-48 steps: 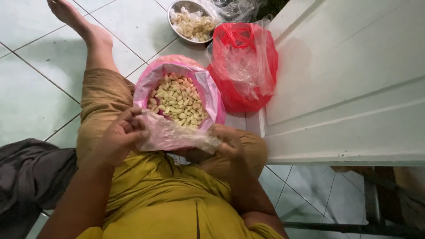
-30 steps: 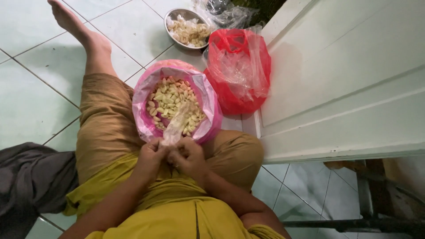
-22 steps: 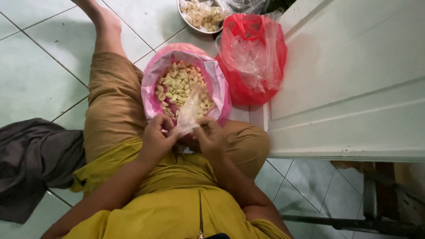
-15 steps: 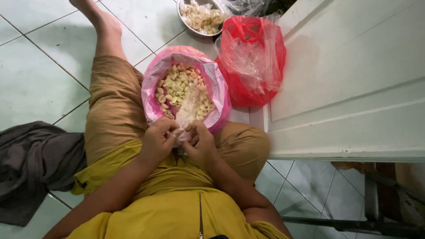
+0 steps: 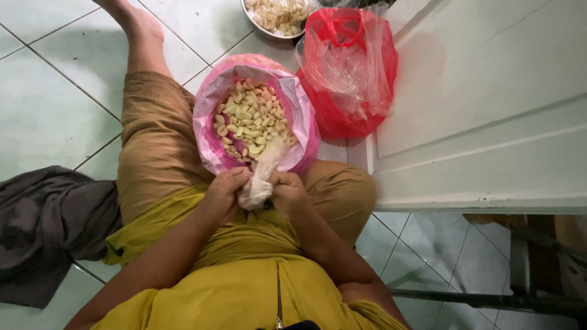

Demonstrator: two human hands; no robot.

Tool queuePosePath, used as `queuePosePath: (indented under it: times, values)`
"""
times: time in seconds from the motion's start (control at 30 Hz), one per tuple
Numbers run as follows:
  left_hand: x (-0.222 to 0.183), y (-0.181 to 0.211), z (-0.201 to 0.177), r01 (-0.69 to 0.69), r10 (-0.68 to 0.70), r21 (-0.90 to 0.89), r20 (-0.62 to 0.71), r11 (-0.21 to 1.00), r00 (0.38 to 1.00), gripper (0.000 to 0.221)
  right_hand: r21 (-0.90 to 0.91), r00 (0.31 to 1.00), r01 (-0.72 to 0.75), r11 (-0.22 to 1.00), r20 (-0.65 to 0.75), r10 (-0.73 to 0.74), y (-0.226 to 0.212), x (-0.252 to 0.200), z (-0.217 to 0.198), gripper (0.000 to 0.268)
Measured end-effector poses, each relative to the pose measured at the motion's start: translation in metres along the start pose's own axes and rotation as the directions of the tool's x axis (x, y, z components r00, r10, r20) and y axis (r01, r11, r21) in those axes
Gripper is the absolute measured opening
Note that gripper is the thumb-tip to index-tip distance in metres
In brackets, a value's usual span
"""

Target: The person sorts peeled garlic cloves from a large pink bag and places them into smaller clear plastic bags by hand.

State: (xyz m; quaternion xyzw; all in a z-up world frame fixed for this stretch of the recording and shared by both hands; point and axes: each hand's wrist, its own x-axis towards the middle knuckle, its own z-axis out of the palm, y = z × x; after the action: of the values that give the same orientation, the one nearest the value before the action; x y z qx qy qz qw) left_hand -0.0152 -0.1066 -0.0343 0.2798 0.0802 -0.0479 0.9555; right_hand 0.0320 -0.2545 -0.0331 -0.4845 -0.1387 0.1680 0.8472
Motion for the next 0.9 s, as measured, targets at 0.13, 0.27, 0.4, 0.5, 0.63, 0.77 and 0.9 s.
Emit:
queuePosePath:
  times: [0.13,0.27,0.4,0.5,0.63,0.77,0.9]
  values:
    - [0.005,0.005,0.007,0.016,-0.016,0.047,-0.013,0.999,1.0,0.03,0.253,0.951,-0.306,0.918,0.13,0.281,0.011,-0.003,-0.028,0.005]
    - [-0.009,0.037,0.055,0.08,-0.084,-0.139,-0.026,0.987,0.996,0.032,0.331,0.884,-0.464,0.822,0.116,0.452,-0.002,0.006,-0.028,0.014]
    - [0.023,0.011,-0.015,-0.014,0.005,-0.212,-0.044,0.977,0.999,0.03,-0.046,1.0,-0.027,0.999,-0.015,0.027,-0.03,0.012,0.006,0.052]
    - [0.038,0.0,-0.043,-0.12,0.104,-0.153,-0.105,0.981,0.989,0.031,-0.251,0.998,0.058,0.966,0.008,-0.058,-0.045,0.005,0.007,0.059]
    - [0.022,0.011,0.005,-0.121,0.096,-0.164,-0.149,0.979,0.984,0.033,-0.345,0.991,0.124,0.93,0.096,-0.097,-0.021,0.009,-0.004,0.053]
    - [0.002,0.013,0.025,-0.111,0.127,0.195,-0.071,0.974,0.989,0.022,-0.541,0.975,0.13,0.831,-0.083,-0.207,-0.027,0.014,0.001,0.015]
    - [0.008,-0.003,0.007,-0.199,0.324,0.738,-0.028,0.645,0.946,0.051,-0.826,0.938,0.14,0.546,-0.065,-0.339,-0.022,0.009,0.003,0.009]
